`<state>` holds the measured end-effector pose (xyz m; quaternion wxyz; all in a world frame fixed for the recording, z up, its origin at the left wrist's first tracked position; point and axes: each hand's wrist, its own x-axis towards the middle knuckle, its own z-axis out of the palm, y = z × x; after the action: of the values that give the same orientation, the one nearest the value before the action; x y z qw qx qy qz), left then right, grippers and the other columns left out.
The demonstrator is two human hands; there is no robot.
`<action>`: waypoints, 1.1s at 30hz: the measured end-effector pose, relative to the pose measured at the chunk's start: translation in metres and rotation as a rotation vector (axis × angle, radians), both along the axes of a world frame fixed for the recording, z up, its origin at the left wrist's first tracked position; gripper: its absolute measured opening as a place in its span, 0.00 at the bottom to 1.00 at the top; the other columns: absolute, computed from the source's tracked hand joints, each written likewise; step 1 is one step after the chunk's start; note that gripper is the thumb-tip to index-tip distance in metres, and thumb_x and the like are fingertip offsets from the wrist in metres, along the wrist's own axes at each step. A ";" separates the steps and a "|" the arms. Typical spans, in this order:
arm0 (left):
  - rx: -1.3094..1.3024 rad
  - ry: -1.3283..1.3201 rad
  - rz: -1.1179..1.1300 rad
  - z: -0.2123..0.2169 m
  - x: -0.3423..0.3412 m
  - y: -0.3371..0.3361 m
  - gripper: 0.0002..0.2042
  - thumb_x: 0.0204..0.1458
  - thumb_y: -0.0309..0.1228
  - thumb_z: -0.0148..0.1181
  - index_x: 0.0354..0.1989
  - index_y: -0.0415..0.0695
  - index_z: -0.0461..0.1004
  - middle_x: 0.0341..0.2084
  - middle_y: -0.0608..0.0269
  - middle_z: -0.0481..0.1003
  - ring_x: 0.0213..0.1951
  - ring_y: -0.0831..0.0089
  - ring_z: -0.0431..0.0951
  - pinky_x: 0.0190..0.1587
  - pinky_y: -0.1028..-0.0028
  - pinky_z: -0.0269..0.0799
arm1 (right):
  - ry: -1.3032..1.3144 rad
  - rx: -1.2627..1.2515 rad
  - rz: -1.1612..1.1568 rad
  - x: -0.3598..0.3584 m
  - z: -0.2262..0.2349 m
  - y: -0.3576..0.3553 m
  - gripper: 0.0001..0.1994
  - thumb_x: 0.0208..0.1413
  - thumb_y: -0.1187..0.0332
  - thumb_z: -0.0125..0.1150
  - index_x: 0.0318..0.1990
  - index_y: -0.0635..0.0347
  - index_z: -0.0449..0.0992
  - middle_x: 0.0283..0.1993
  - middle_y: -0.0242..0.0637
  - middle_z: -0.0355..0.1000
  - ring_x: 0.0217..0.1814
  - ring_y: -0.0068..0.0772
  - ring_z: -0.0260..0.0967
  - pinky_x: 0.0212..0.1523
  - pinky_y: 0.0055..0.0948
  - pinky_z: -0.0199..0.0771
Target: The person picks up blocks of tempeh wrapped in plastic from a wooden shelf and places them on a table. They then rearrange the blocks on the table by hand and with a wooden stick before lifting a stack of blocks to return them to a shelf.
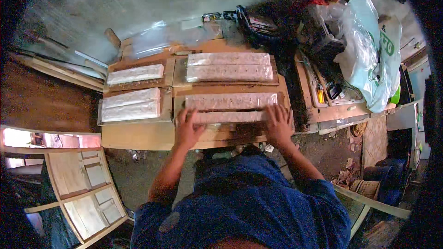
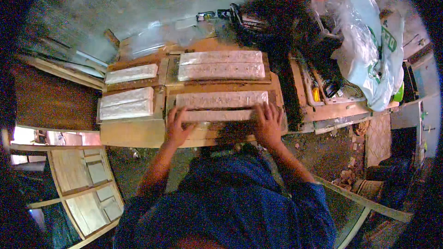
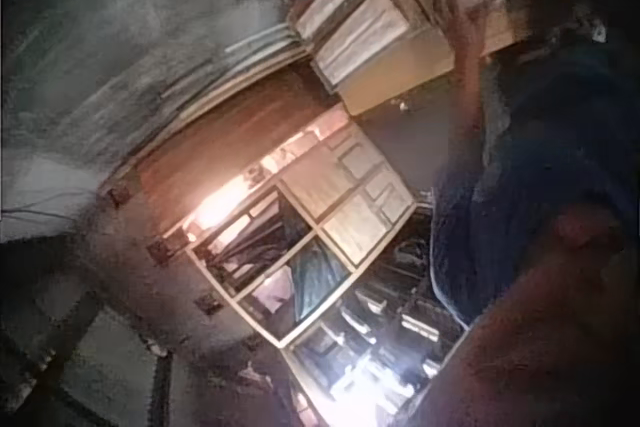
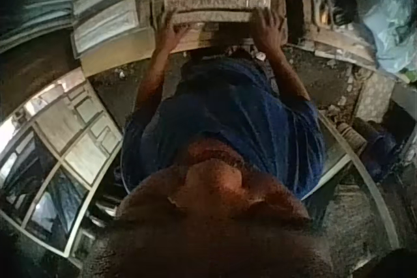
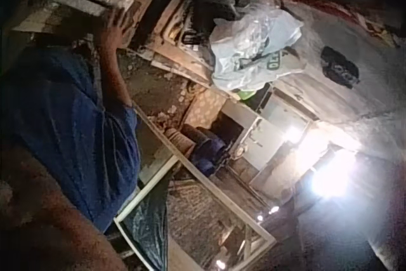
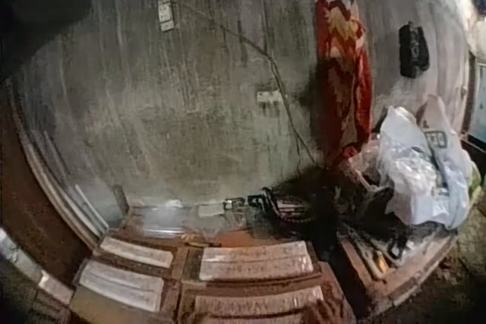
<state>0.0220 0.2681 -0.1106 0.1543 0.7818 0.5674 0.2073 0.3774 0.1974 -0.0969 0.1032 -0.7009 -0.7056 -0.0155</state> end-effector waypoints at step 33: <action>0.094 0.078 -0.102 0.005 0.010 0.077 0.34 0.44 0.44 0.70 0.61 0.48 0.66 0.58 0.55 0.66 0.63 0.50 0.60 0.65 0.52 0.54 | 0.059 -0.026 0.182 0.036 -0.029 0.086 0.36 0.46 0.56 0.65 0.65 0.52 0.61 0.60 0.46 0.64 0.62 0.53 0.61 0.65 0.54 0.55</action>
<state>0.0317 0.3453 -0.1056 0.1058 0.8234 0.5222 0.1950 0.4131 0.2839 -0.1260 0.1157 -0.6353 -0.7632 0.0238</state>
